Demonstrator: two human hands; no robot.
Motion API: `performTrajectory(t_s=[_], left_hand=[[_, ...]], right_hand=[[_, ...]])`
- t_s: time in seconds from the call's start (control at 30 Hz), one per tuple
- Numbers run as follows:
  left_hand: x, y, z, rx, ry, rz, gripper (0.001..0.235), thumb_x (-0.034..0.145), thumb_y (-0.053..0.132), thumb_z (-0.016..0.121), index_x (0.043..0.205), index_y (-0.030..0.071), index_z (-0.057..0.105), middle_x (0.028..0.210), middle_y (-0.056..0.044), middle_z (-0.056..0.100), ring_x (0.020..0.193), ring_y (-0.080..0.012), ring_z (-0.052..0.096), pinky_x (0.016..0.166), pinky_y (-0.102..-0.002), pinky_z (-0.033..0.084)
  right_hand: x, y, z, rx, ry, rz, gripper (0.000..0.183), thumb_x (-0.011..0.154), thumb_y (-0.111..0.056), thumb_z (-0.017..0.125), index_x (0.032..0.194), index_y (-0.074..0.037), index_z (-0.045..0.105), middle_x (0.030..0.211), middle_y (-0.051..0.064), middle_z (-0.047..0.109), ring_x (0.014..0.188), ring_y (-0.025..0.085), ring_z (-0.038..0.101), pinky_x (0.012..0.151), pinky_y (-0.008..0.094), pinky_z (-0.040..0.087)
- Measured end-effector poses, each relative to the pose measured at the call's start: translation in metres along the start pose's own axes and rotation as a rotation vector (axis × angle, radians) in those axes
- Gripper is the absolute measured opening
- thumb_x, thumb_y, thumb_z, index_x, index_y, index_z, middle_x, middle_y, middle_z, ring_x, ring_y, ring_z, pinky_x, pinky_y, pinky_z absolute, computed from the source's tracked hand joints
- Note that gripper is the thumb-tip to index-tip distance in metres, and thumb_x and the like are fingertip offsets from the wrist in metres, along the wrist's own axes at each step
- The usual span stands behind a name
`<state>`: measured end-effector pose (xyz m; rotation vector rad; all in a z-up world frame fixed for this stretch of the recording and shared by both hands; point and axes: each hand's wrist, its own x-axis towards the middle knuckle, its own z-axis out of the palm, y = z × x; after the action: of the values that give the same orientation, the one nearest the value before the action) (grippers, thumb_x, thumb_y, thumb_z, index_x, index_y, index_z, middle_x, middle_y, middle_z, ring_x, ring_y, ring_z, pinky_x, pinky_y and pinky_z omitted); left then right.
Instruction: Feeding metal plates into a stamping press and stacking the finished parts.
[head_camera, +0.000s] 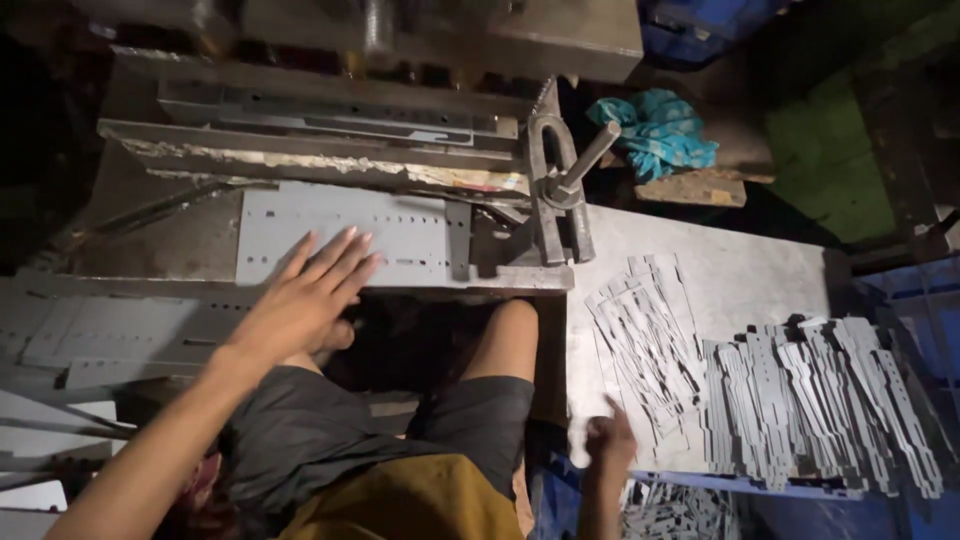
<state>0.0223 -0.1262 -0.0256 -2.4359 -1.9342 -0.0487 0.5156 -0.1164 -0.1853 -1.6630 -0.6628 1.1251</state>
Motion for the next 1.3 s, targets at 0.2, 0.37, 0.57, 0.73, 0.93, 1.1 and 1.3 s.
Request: performTrajectory(t_s=[0.2,0.37,0.57,0.73,0.93,1.1,1.3], left_hand=[[-0.021,-0.040,0.012,0.072,0.112,-0.009,0.090,0.077,0.045,0.078,0.154,0.014,0.043,0.164,-0.011,0.030,0.154,-0.0261,0.025,0.127,-0.047,0.024],[0.022,-0.036,-0.019,-0.216,0.217,0.055,0.101,0.066,0.050,0.082,0.147,0.000,0.049,0.154,-0.028,0.037,0.145,-0.0408,0.028,0.113,-0.061,0.026],[0.044,-0.049,-0.016,-0.120,-0.202,0.021,0.089,0.070,0.057,0.084,0.137,0.007,0.055,0.153,-0.026,0.038,0.147,-0.0435,0.027,0.118,-0.056,0.028],[0.053,-0.042,-0.076,-0.374,-0.569,-0.347,0.043,0.108,0.038,0.044,0.135,0.020,0.071,0.119,-0.005,0.079,0.091,-0.0302,0.078,0.075,-0.036,0.063],[-0.024,-0.018,-0.024,-0.565,0.913,-0.462,0.023,0.110,0.012,0.065,0.131,0.005,0.061,0.113,-0.010,0.071,0.097,-0.0235,0.071,0.080,-0.037,0.063],[-0.040,0.019,-0.031,-1.691,0.998,-0.435,0.029,0.101,0.002,0.068,0.127,-0.006,0.061,0.119,-0.018,0.069,0.098,-0.0287,0.072,0.084,-0.044,0.066],[0.034,0.009,-0.024,-1.962,1.050,-0.475,0.022,0.101,0.007,0.069,0.118,-0.007,0.063,0.115,-0.015,0.068,0.097,-0.0267,0.075,0.084,-0.043,0.068]], right_hand=[[-0.093,-0.083,0.179,0.044,-0.634,-0.225,0.022,0.101,-0.010,0.064,0.122,-0.003,0.069,0.083,0.000,0.059,0.063,0.006,0.052,0.051,0.020,0.041],[-0.112,-0.202,0.318,0.123,-0.970,-0.372,0.034,0.099,-0.017,0.056,0.131,-0.005,0.059,0.087,0.001,0.066,0.055,0.006,0.052,0.039,0.023,0.032],[-0.074,-0.177,0.340,0.500,-0.989,-0.244,0.021,0.112,-0.017,0.058,0.105,0.001,0.066,0.072,0.003,0.055,0.052,0.007,0.044,0.044,0.023,0.030],[-0.045,-0.105,0.171,-0.116,-0.336,-1.447,0.018,0.097,0.001,0.067,0.110,-0.010,0.072,0.072,-0.003,0.059,0.058,0.010,0.053,0.053,0.026,0.041],[0.009,-0.076,-0.013,1.032,-0.584,-0.756,0.032,0.117,-0.023,0.052,0.101,0.003,0.060,0.063,0.002,0.056,0.053,0.007,0.047,0.053,0.020,0.037],[0.055,0.020,-0.022,0.444,-0.028,-0.132,0.027,0.106,-0.021,0.051,0.119,-0.002,0.063,0.073,0.001,0.059,0.055,0.007,0.044,0.048,0.022,0.034],[-0.022,0.018,0.086,0.005,-0.276,-0.085,0.025,0.099,-0.018,0.063,0.115,-0.002,0.075,0.077,0.002,0.063,0.066,0.009,0.056,0.059,0.022,0.044]])
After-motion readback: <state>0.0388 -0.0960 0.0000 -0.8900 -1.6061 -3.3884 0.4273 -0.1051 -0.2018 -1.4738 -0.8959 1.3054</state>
